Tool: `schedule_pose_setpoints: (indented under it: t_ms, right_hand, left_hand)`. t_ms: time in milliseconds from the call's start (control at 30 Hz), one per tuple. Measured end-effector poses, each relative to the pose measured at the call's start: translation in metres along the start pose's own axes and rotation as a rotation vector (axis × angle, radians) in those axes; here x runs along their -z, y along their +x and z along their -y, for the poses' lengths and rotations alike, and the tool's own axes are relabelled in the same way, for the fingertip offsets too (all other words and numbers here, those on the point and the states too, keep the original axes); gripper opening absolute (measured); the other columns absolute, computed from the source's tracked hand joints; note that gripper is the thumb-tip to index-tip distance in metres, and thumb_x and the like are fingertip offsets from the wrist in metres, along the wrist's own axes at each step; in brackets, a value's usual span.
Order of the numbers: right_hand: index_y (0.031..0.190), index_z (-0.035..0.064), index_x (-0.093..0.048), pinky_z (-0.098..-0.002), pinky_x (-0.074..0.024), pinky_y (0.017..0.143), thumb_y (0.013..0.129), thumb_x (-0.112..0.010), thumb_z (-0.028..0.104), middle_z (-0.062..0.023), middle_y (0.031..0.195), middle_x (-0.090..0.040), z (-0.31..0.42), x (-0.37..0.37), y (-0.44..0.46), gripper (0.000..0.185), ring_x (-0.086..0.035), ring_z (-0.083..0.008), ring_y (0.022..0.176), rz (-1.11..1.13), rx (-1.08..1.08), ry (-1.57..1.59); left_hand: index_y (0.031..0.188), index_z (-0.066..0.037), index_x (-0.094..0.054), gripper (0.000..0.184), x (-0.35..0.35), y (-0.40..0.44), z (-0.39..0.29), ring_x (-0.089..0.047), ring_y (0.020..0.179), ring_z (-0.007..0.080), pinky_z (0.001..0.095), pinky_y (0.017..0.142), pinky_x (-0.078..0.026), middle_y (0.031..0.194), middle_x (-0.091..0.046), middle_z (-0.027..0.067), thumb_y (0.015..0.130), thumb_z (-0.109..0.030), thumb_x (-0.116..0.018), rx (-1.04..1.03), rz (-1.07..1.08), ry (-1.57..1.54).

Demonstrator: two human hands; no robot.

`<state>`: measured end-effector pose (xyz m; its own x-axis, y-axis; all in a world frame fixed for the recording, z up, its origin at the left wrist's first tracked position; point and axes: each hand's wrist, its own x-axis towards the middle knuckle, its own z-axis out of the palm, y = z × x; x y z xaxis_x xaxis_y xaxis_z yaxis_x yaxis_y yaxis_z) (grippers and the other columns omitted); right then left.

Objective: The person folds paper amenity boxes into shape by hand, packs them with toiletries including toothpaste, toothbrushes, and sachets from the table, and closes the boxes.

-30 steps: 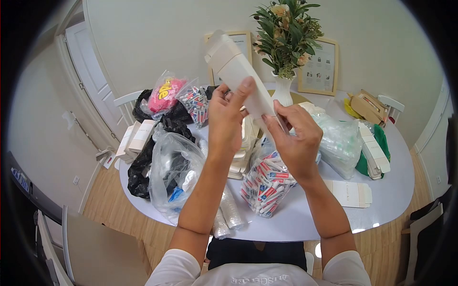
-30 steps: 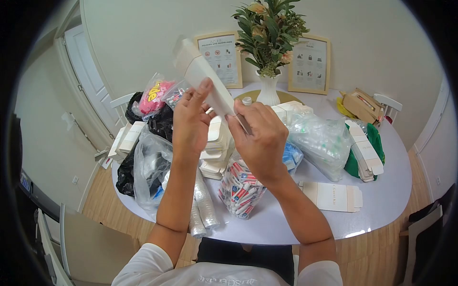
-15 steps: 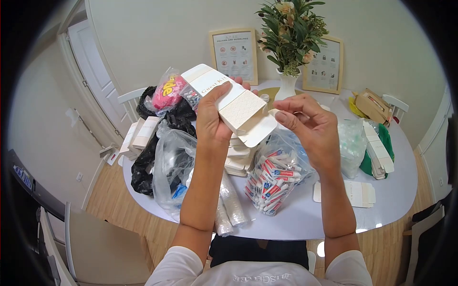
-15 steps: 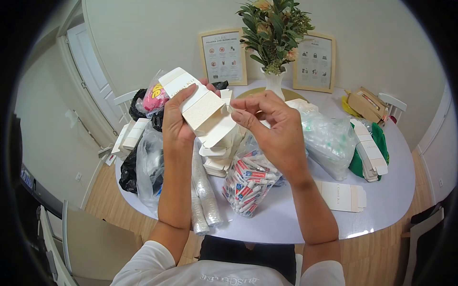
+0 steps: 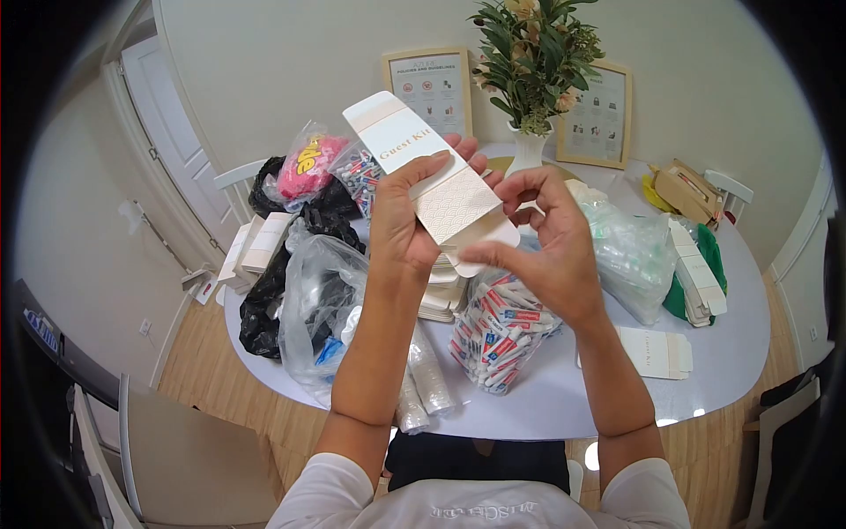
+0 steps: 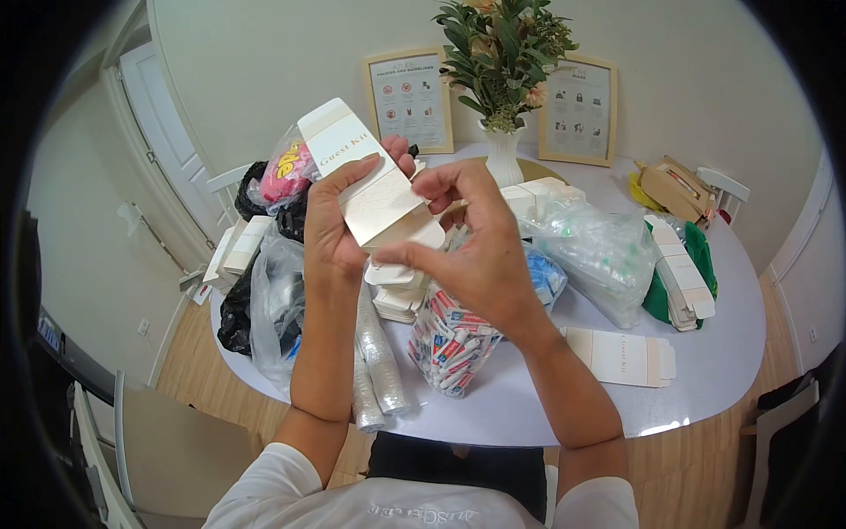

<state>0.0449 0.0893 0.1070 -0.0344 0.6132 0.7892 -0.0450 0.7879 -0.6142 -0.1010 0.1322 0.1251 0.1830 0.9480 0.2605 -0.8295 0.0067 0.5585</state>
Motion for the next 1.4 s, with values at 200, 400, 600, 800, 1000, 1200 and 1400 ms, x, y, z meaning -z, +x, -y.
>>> schedule_pose_setpoints:
  t_ms: [200,400,600,800,1000,1200,1400]
  right_hand:
    - [0.092,0.0037,-0.052,-0.0270,-0.0448,0.066,0.061,-0.079,0.004,-0.0043,0.090,-0.046,0.001,-0.004,-0.006,0.041,-0.051,-0.0146,0.075,0.031,0.130,-0.333]
    - [0.098,0.0021,-0.049,-0.0264,-0.0491,0.064,0.064,-0.077,0.001,-0.0053,0.091,-0.047,0.001,-0.010,-0.010,0.044,-0.056,-0.0140,0.078,-0.101,0.035,-0.244]
    - [0.120,-0.0062,-0.039,-0.0259,-0.0561,0.065,0.088,-0.058,0.004,-0.0086,0.094,-0.050,0.002,-0.019,-0.007,0.038,-0.058,-0.0138,0.077,-0.095,-0.474,0.733]
    - [0.112,-0.0044,-0.044,-0.0251,-0.0533,0.052,0.086,-0.063,0.006,-0.0069,0.091,-0.051,-0.004,-0.023,-0.013,0.034,-0.057,-0.0106,0.066,-0.154,-0.475,0.751]
    - [0.106,-0.0036,-0.045,-0.0258,-0.0538,0.051,0.086,-0.063,0.007,-0.0073,0.085,-0.052,-0.002,-0.024,-0.015,0.029,-0.055,-0.0094,0.060,-0.188,-0.443,0.801]
    - [0.105,-0.0021,-0.045,-0.0287,-0.0550,0.051,0.088,-0.058,0.004,-0.0071,0.086,-0.052,0.003,-0.021,-0.015,0.022,-0.054,-0.0093,0.064,-0.167,-0.438,0.732]
    - [0.103,-0.0029,-0.045,-0.0290,-0.0554,0.051,0.089,-0.057,0.004,-0.0075,0.086,-0.052,0.004,-0.023,-0.015,0.020,-0.055,-0.0091,0.064,-0.146,-0.382,0.675]
  left_hand:
    - [0.119,0.007,-0.044,0.045,-0.007,-0.006,0.005,-0.062,0.092,0.0299,0.0422,0.082,-0.055,0.116,-0.054,0.0224,0.077,-0.001,-0.057,0.021,0.065,0.073]
    - [0.118,0.005,-0.044,0.042,-0.005,-0.005,0.012,-0.062,0.088,0.0277,0.0427,0.081,-0.055,0.105,-0.056,0.0170,0.078,0.000,-0.056,-0.193,-0.001,0.077]
    - [0.120,0.004,-0.043,0.043,-0.004,-0.006,0.006,-0.060,0.088,0.0272,0.0438,0.082,-0.053,0.102,-0.055,0.0147,0.080,-0.002,-0.057,-0.367,-0.089,0.053]
    - [0.122,0.003,-0.042,0.043,-0.014,-0.014,0.016,-0.060,0.089,0.0274,0.0439,0.083,-0.053,0.105,-0.052,0.0147,0.081,-0.005,-0.056,-0.413,-0.100,0.077]
    - [0.121,0.003,-0.042,0.043,-0.018,-0.018,0.017,-0.057,0.092,0.0254,0.0445,0.086,-0.051,0.103,-0.050,0.0133,0.082,-0.006,-0.055,-0.410,-0.103,0.093]
    - [0.122,0.003,-0.041,0.044,-0.019,-0.019,0.018,-0.058,0.090,0.0247,0.0449,0.087,-0.051,0.101,-0.050,0.0122,0.081,-0.007,-0.054,-0.411,-0.048,0.141]
    - [0.124,0.003,-0.040,0.045,-0.016,-0.019,0.013,-0.059,0.089,0.0257,0.0449,0.084,-0.053,0.098,-0.052,0.0116,0.082,-0.007,-0.053,-0.388,-0.021,0.123]
